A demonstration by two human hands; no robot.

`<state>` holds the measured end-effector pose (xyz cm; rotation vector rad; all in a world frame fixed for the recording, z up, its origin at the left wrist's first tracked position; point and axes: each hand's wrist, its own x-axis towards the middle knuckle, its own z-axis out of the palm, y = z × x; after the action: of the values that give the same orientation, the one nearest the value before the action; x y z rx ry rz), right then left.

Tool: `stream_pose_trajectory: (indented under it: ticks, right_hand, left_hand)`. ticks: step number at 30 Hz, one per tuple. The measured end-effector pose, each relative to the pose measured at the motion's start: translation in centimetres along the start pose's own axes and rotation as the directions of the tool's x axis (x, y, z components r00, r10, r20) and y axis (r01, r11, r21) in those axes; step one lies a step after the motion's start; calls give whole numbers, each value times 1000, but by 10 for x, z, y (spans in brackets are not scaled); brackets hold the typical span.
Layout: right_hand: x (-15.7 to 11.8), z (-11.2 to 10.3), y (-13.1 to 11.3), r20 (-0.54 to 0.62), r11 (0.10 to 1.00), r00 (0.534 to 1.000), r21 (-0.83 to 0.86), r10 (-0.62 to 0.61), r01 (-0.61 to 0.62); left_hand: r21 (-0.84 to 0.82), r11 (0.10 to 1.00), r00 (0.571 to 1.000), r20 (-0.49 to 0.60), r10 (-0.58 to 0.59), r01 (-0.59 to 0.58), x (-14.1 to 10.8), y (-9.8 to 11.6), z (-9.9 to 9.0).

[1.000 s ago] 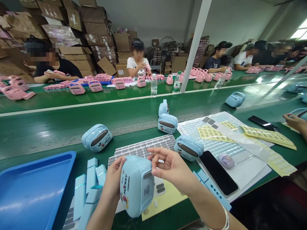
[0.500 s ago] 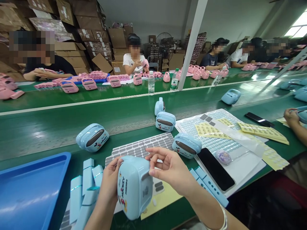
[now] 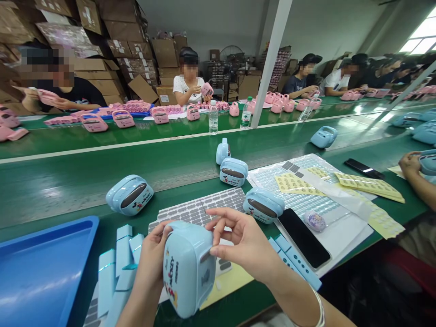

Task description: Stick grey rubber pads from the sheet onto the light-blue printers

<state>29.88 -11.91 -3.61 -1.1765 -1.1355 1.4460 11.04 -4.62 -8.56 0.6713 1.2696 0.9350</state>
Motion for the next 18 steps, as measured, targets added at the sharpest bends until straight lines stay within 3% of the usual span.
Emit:
stream_pose_trajectory:
  ticks: [3,7,13,18]
  right_hand:
    - [-1,4,3,-3,994,998,85,-66,66]
    - [-1,12,8,26,968,998,246,-60,52]
    - [-1,18,18,22,938,987,315,-161,147]
    - [-5,24,16,24,942,984,295,-176,161]
  left_hand:
    - [8,1000,1000,-5,23,-23,-4,1,4]
    - [-26,996,996,-28,81,-82,-9,-1,11]
    - [-69,994,993,-93,75,-81,-16,-2,13]
    - [-136,990,999,-1,36,-36,-15,-11,10]
